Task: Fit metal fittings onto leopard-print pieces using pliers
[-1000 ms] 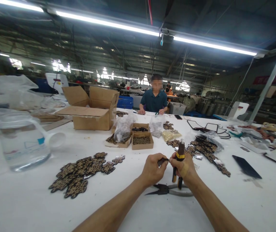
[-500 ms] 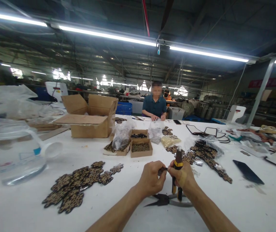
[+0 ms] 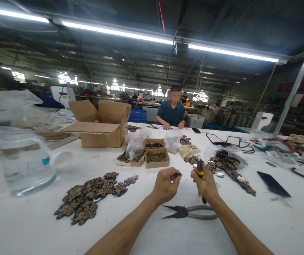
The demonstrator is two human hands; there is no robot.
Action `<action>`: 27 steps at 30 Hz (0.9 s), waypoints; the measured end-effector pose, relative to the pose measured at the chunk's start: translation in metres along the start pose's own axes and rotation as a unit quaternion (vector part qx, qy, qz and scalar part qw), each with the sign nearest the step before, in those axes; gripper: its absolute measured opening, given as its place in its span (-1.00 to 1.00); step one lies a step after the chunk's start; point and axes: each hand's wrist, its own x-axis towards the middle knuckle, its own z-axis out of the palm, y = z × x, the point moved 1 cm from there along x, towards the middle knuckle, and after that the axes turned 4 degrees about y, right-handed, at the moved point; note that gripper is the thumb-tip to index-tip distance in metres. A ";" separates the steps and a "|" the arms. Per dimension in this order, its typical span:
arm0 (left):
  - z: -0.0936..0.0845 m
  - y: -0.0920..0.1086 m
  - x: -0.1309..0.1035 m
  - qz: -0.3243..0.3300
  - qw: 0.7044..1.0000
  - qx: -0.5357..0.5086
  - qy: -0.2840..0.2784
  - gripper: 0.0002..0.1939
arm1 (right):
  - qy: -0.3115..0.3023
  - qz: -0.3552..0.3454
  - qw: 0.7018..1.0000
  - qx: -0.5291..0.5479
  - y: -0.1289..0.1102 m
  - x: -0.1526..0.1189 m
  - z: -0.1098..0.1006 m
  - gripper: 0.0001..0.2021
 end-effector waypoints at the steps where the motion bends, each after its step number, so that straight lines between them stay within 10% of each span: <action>1: -0.002 0.000 0.001 -0.009 1.000 -0.010 0.004 -0.91 | 0.000 -0.007 1.000 -0.008 0.004 0.002 -0.002 -0.80; 12: -0.019 -0.007 0.006 -0.008 0.998 -0.014 0.061 -0.92 | -0.171 -0.076 0.981 -0.053 0.021 -0.008 0.011 -0.71; 27: -0.033 0.001 0.010 0.033 0.998 -0.014 0.056 -0.92 | -0.051 -0.361 0.880 -0.305 0.016 0.004 -0.011 -0.18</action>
